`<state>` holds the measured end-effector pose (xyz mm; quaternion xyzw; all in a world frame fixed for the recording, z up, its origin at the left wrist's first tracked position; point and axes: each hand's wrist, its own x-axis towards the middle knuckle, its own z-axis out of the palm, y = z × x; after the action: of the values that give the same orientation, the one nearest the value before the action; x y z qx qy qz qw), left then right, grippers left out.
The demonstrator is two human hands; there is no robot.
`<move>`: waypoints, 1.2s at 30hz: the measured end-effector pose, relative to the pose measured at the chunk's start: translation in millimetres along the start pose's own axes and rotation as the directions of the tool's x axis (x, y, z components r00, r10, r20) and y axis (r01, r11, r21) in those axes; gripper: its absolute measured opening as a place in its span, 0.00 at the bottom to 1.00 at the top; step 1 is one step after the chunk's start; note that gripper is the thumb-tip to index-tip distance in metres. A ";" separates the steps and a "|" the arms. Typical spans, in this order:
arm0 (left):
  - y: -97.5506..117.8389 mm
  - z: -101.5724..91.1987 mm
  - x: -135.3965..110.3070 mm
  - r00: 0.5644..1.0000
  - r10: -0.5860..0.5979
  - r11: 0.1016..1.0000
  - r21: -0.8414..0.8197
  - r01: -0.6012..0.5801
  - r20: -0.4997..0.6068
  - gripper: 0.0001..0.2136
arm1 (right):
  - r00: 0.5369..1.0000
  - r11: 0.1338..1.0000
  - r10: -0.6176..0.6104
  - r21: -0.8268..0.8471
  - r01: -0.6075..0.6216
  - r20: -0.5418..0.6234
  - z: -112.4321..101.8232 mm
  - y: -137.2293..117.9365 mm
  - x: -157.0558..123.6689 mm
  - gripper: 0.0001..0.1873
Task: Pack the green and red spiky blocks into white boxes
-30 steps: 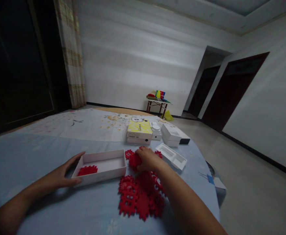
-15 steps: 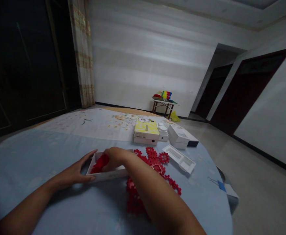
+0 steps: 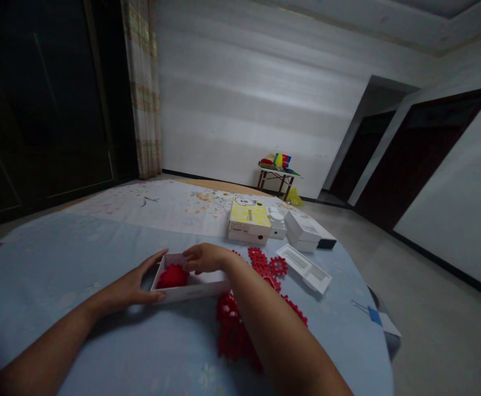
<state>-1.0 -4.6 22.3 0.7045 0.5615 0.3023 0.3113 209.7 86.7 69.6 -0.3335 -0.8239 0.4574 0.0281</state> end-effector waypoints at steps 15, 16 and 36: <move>3.9 -0.4 0.0 1.000 -0.012 1.000 0.002 0.012 -0.009 0.46 | 0.986 0.915 -0.112 -0.399 0.055 -0.122 17.4 -26.6 -18.2 0.20; 4.5 -0.8 0.0 1.000 -0.017 1.000 0.008 0.017 -0.012 0.46 | 0.978 0.943 -0.124 -0.327 0.063 -0.170 13.7 -21.1 -20.5 0.22; -4.3 0.3 4.1 0.985 -0.121 0.988 -0.113 0.108 -0.120 0.48 | 0.914 0.831 -0.082 -0.534 -0.158 -0.398 -14.9 83.4 -116.3 0.25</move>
<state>-2.6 0.2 19.1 0.6330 0.6028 0.3572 0.3291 348.8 60.8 43.9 -0.4310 -0.8898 0.1198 0.0905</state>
